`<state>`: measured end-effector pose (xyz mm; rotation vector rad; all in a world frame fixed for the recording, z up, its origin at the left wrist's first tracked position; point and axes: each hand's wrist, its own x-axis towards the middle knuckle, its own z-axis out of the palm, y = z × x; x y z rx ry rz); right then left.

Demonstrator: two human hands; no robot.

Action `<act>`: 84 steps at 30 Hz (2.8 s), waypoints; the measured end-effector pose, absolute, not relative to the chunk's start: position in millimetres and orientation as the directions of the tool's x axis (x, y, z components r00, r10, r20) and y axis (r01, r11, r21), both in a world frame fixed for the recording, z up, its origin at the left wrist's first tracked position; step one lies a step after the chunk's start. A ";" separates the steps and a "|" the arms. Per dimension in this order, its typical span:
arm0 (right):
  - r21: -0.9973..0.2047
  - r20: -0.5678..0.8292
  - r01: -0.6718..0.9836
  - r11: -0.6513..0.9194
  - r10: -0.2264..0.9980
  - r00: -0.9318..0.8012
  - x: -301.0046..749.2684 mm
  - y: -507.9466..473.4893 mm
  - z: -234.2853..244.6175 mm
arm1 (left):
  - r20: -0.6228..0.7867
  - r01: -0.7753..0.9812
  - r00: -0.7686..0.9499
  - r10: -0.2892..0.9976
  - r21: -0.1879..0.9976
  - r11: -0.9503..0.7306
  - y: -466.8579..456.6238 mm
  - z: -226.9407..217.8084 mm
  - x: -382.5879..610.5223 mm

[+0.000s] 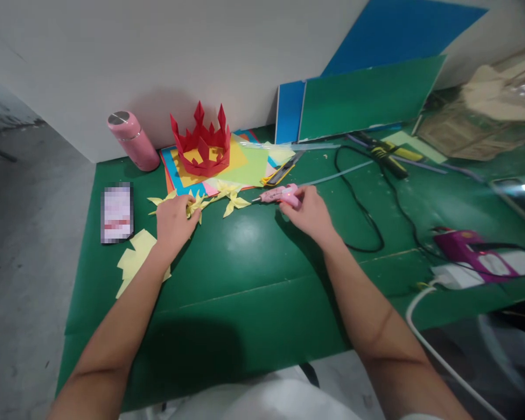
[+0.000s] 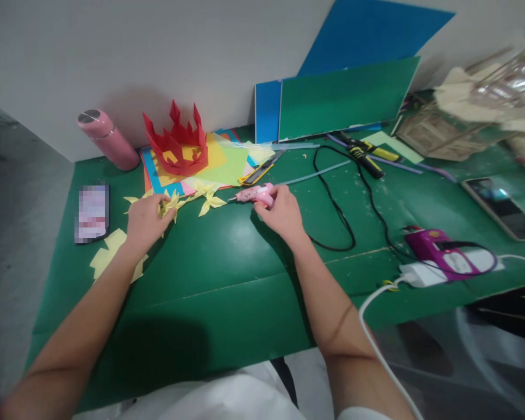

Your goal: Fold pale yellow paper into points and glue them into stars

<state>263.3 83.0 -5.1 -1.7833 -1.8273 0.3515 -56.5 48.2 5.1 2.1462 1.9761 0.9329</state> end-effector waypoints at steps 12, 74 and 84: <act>-0.528 0.097 0.849 -0.004 0.993 0.065 268.6 83.8 -0.9 | 0.598 0.623 0.050 0.800 0.608 -0.493 24.0 33.8 -19.7; -0.358 0.485 0.875 0.325 0.866 -0.123 233.0 60.7 -3.4 | -0.007 -0.256 -0.148 0.989 0.966 -0.032 10.5 -3.4 22.4; -0.327 0.507 0.893 0.311 0.855 -0.112 233.4 62.7 -6.8 | -0.046 -0.267 -0.143 0.989 0.964 0.006 9.6 -0.7 21.7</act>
